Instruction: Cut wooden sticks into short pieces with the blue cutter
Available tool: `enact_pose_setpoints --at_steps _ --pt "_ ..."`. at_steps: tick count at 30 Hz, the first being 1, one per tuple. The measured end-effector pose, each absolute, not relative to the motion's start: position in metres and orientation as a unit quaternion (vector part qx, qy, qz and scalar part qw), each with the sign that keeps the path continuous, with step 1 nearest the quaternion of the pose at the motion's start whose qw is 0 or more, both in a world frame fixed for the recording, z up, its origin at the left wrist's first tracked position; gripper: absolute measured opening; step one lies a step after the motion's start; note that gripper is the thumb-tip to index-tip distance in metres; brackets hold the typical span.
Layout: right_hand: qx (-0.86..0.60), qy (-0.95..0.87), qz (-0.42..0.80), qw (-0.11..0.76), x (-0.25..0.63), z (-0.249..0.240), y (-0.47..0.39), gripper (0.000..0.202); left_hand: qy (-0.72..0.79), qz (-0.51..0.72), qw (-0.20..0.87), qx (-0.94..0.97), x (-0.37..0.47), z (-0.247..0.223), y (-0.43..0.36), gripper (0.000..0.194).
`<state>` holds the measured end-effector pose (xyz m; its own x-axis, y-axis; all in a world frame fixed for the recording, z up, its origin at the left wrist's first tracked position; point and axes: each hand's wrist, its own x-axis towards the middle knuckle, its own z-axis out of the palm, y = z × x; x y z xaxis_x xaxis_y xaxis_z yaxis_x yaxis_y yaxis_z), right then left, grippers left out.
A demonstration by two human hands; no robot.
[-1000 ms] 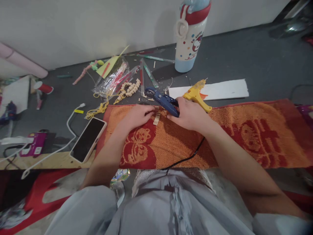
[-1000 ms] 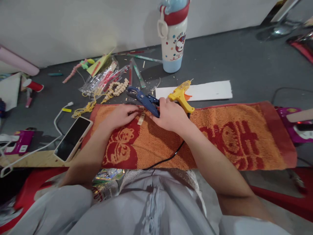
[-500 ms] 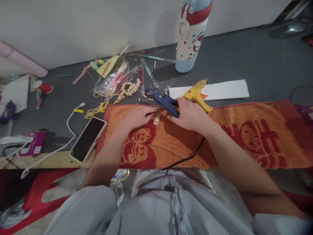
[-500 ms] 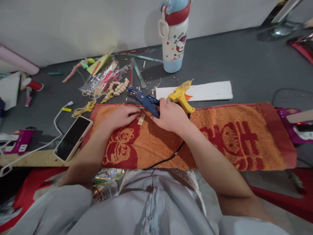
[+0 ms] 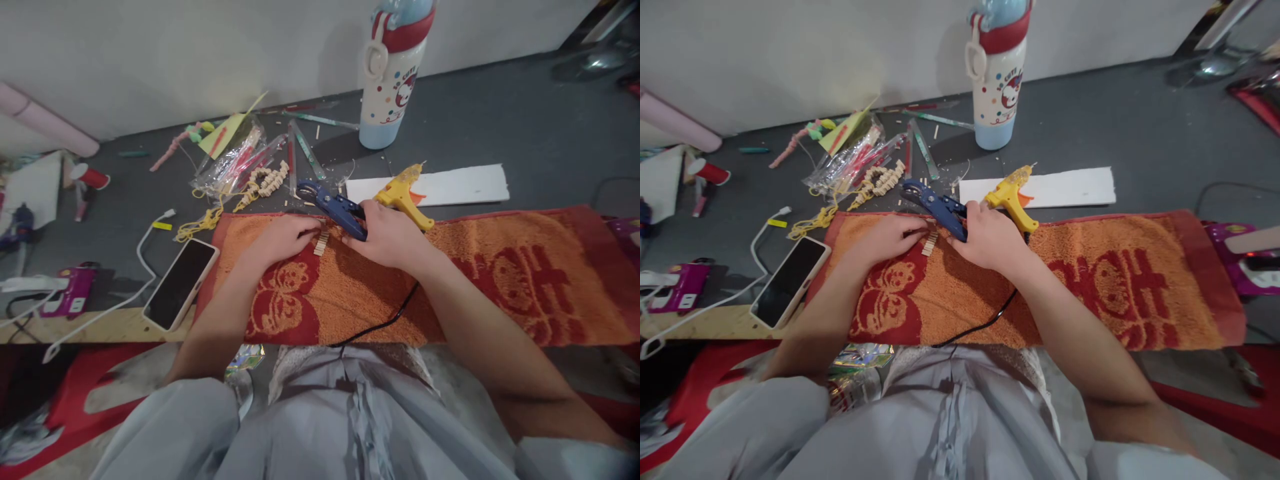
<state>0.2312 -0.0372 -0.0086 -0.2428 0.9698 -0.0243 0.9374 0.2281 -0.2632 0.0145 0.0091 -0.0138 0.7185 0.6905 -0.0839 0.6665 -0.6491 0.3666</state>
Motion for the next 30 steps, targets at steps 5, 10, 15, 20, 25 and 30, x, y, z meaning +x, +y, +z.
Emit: enact_pose_setpoints --at_steps 5,10,15,20,25,30 --pt "-0.613 -0.776 0.122 0.083 0.2314 -0.0071 -0.0374 0.051 0.388 0.063 0.201 0.897 0.0118 -0.0118 0.0096 0.026" --pt "-0.618 -0.77 0.124 0.097 0.2324 -0.0075 -0.0368 0.051 0.458 0.085 0.168 0.869 0.0079 -0.0101 0.0097 0.022" --pt "-0.624 -0.765 0.125 0.101 0.2322 -0.0068 -0.0363 0.051 0.501 0.156 0.167 0.835 0.0079 -0.0116 0.0112 0.015" --pt "-0.637 -0.753 0.127 0.104 0.232 -0.0062 -0.0357 0.047 0.49 0.17 0.172 0.837 0.0094 -0.0091 0.0146 0.022" --pt "-0.64 -0.75 0.121 0.112 0.2318 -0.0078 -0.0352 0.05 0.461 0.17 0.178 0.853 0.0104 -0.0083 0.0127 0.032" --pt "-0.638 -0.752 0.124 0.113 0.232 -0.0086 -0.0351 0.05 0.484 0.178 0.148 0.844 0.0071 -0.014 0.0116 0.04"
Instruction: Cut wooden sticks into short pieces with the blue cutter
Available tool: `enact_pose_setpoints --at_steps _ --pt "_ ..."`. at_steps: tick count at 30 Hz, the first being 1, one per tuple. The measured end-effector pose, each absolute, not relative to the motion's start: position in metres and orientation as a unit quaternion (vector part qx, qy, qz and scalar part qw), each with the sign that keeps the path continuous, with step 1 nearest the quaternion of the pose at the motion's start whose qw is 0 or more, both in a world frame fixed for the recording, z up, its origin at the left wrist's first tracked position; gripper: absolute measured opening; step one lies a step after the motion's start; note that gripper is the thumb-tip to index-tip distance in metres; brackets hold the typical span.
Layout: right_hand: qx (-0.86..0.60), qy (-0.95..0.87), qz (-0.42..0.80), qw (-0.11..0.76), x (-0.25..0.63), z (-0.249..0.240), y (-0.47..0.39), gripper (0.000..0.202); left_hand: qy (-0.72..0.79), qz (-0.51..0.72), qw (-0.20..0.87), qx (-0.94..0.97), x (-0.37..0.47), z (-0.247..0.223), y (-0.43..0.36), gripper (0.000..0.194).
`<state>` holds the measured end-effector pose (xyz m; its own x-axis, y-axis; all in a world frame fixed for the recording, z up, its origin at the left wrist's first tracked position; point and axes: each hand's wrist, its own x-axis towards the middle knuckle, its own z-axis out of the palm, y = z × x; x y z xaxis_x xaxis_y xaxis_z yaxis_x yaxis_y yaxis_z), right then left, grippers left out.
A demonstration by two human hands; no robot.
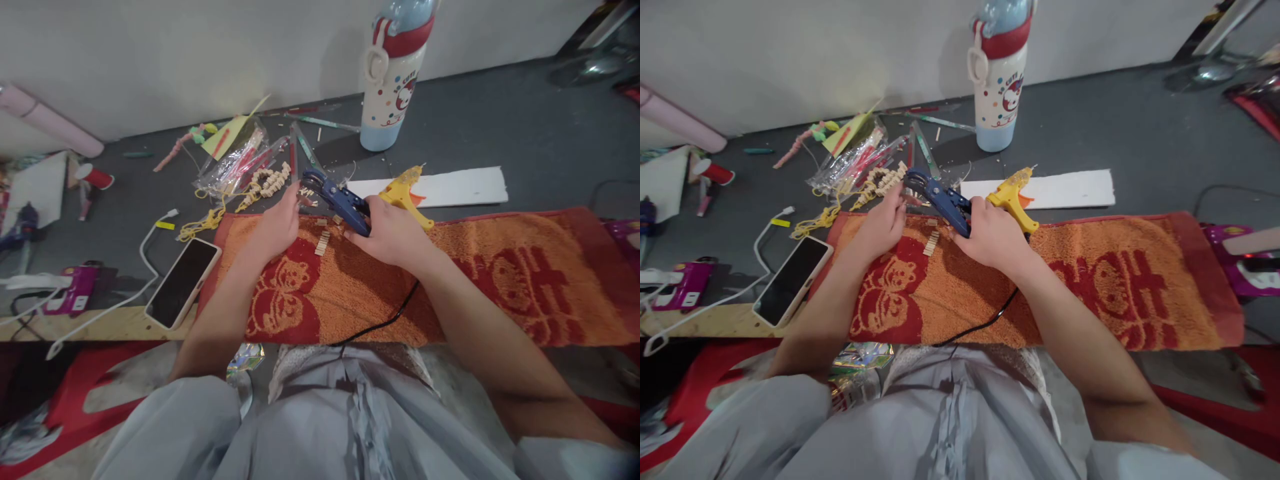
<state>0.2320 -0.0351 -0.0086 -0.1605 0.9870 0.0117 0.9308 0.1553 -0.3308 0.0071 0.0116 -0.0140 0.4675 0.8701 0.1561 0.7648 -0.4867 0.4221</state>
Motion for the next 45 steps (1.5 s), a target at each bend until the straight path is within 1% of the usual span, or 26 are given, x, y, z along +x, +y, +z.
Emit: enact_pose_setpoints --at_steps 3,9,14,16,18,20,23,29,38,41,45 --pt "-0.639 -0.751 0.125 0.111 0.232 -0.007 -0.035 0.049 0.486 0.188 0.141 0.842 0.007 -0.014 0.01 0.04" --pt "-0.646 -0.745 0.124 0.113 0.232 -0.005 -0.035 0.049 0.487 0.199 0.152 0.837 0.009 0.0 0.007 0.028" --pt "-0.641 -0.748 0.124 0.117 0.234 -0.007 -0.034 0.051 0.438 0.113 0.135 0.882 0.004 0.009 0.004 0.031" --pt "-0.641 -0.748 0.121 0.12 0.234 -0.007 -0.034 0.053 0.4 0.073 0.133 0.904 0.001 0.007 0.001 0.034" --pt "-0.641 -0.749 0.116 0.121 0.234 -0.007 -0.035 0.053 0.392 0.062 0.13 0.908 -0.002 0.002 -0.003 0.036" --pt "-0.64 -0.75 0.113 0.123 0.233 -0.007 -0.035 0.052 0.411 0.085 0.128 0.898 -0.005 -0.005 -0.007 0.034" --pt "-0.643 -0.748 0.105 0.126 0.232 -0.007 -0.036 0.052 0.409 0.128 0.123 0.895 -0.009 -0.016 -0.009 0.024" --pt "-0.643 -0.751 0.078 0.124 0.233 -0.009 -0.037 0.055 0.292 0.173 0.131 0.931 -0.009 -0.022 -0.006 0.012" --pt "-0.634 -0.762 0.061 0.12 0.228 -0.012 -0.039 0.052 0.237 0.2 0.11 0.944 -0.005 -0.033 -0.005 0.012" --pt "-0.633 -0.761 0.066 0.124 0.229 -0.014 -0.039 0.053 0.233 0.191 0.101 0.948 -0.005 -0.038 -0.003 0.012" --pt "-0.632 -0.761 0.069 0.125 0.229 -0.016 -0.038 0.053 0.233 0.211 0.094 0.945 -0.005 -0.042 0.001 0.015"
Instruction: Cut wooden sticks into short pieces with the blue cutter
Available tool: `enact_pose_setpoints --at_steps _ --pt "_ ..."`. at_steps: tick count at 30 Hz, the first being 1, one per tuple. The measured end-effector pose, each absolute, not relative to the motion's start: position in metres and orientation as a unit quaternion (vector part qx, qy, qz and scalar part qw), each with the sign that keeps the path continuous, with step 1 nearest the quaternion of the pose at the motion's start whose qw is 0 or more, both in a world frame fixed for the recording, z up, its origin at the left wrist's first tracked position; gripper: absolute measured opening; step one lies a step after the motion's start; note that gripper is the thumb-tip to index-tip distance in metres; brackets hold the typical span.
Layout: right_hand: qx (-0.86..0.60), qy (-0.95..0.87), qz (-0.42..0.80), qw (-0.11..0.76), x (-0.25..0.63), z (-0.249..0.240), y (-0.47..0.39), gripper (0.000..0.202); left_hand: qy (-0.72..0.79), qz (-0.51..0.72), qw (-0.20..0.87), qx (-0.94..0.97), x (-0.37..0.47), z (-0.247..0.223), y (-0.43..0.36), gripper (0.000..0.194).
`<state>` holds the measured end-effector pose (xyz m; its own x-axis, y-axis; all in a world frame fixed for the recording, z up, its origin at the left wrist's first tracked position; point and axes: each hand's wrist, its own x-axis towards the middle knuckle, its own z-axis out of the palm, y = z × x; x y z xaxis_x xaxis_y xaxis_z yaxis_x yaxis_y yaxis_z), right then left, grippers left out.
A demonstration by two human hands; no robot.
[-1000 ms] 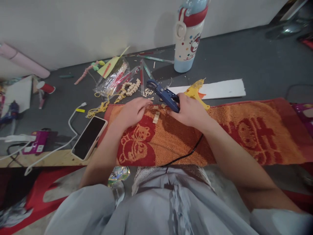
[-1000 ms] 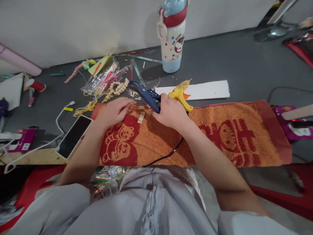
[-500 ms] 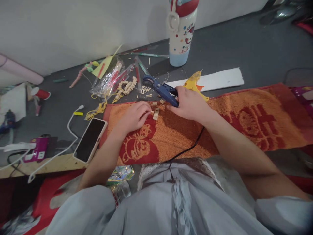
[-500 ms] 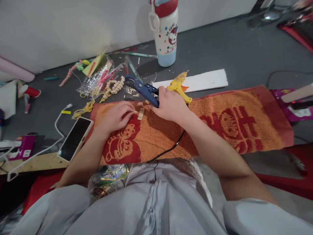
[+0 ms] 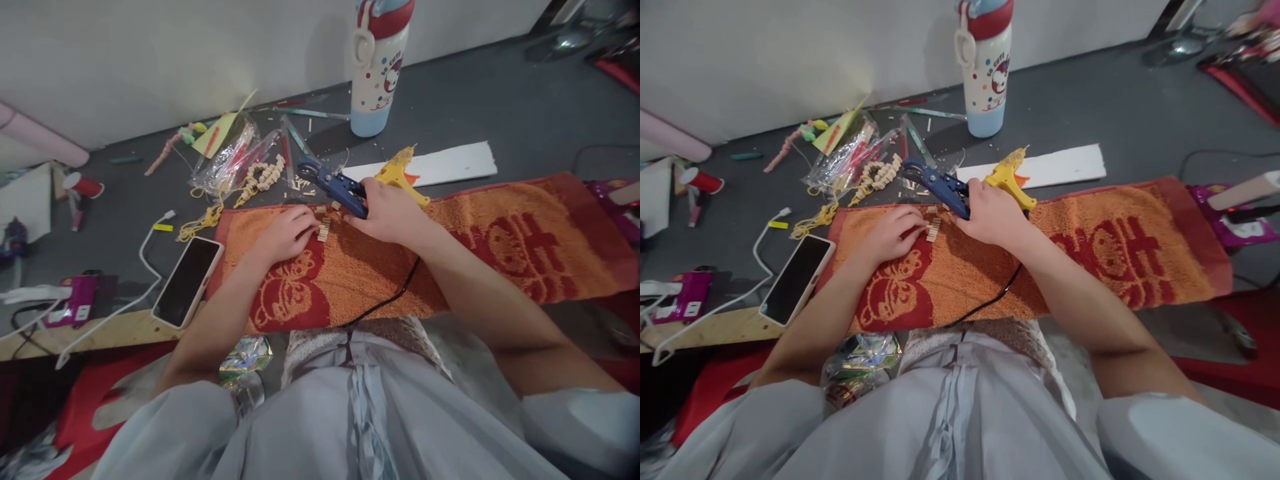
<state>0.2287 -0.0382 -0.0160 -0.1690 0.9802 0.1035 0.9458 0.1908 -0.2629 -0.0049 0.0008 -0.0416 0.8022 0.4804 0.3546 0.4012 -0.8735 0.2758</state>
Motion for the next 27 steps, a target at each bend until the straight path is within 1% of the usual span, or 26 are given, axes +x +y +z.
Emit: enact_pose_setpoints --at_steps 4,11,21,27 --pt "-0.634 -0.762 0.068 0.111 0.2275 -0.017 -0.038 0.052 0.237 0.223 0.102 0.94 -0.0048 -0.0424 0.0021 0.014" --pt "-0.634 -0.763 0.075 0.098 0.227 -0.0172 -0.0369 0.053 0.301 0.218 0.11 0.922 -0.0037 -0.0402 -0.0027 0.009" --pt "-0.632 -0.764 0.071 0.11 0.2271 -0.0185 -0.0359 0.056 0.259 0.195 0.092 0.941 -0.0054 -0.0406 -0.0016 0.014" --pt "-0.629 -0.766 0.069 0.11 0.2274 -0.0197 -0.0352 0.059 0.24 0.194 0.108 0.945 -0.0031 -0.0367 -0.0043 0.015"
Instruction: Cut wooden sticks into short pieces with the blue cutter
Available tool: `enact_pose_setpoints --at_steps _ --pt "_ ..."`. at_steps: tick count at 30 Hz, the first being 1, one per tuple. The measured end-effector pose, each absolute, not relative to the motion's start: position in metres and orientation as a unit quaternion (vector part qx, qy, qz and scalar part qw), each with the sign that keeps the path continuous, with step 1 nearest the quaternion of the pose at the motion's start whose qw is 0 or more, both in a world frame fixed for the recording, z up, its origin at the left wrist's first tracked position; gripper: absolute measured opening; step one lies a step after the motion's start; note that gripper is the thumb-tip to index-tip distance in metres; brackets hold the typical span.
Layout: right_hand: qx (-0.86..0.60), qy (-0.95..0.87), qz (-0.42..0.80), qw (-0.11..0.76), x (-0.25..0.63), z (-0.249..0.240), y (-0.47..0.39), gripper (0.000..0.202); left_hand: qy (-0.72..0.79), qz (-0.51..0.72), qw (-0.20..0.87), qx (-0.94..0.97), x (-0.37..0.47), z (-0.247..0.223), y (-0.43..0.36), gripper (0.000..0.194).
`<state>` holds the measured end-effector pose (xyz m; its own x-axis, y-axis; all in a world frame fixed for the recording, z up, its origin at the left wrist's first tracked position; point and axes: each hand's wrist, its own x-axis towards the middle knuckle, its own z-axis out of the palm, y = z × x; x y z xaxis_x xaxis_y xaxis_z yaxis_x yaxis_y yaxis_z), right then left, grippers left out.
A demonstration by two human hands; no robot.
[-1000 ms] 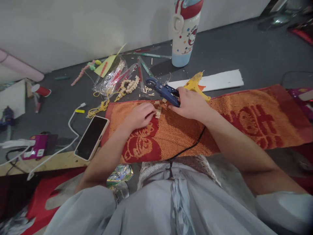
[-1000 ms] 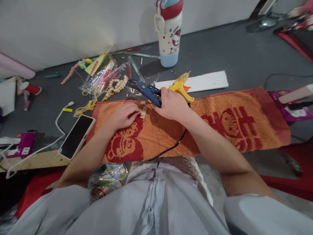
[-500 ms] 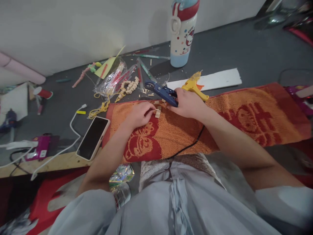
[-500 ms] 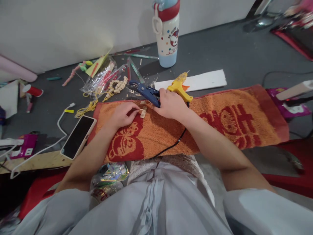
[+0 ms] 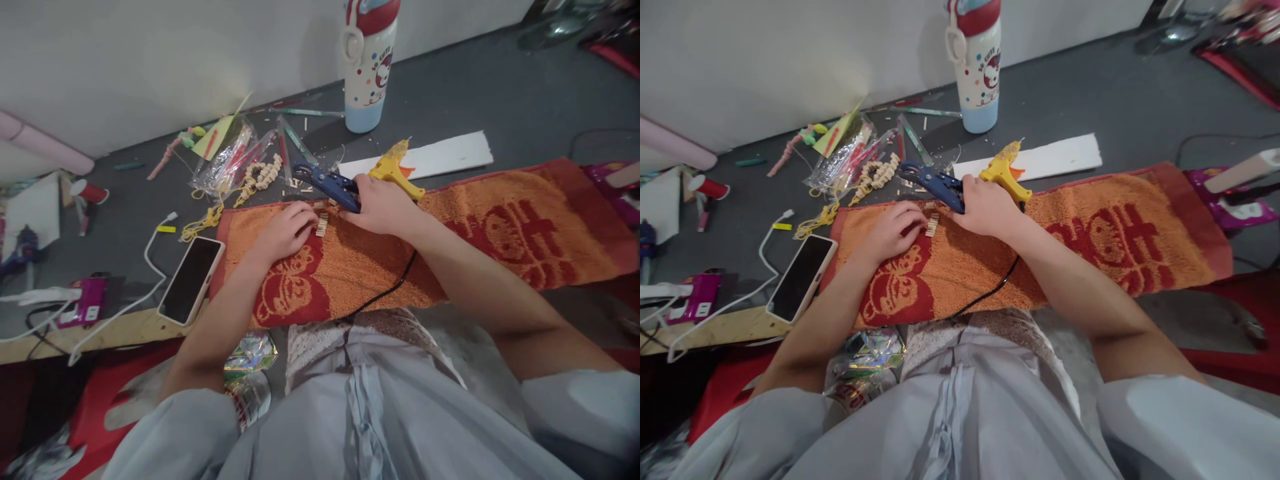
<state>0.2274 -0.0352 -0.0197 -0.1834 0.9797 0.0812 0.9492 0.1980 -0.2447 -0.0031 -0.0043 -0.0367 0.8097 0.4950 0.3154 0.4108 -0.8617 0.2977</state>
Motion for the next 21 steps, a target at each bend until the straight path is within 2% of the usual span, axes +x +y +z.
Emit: enact_pose_setpoints --at_steps 21 --pt "-0.627 -0.771 0.057 0.094 0.2252 -0.0205 -0.0367 0.058 0.231 0.187 0.113 0.948 -0.0001 -0.0386 -0.0035 0.012"
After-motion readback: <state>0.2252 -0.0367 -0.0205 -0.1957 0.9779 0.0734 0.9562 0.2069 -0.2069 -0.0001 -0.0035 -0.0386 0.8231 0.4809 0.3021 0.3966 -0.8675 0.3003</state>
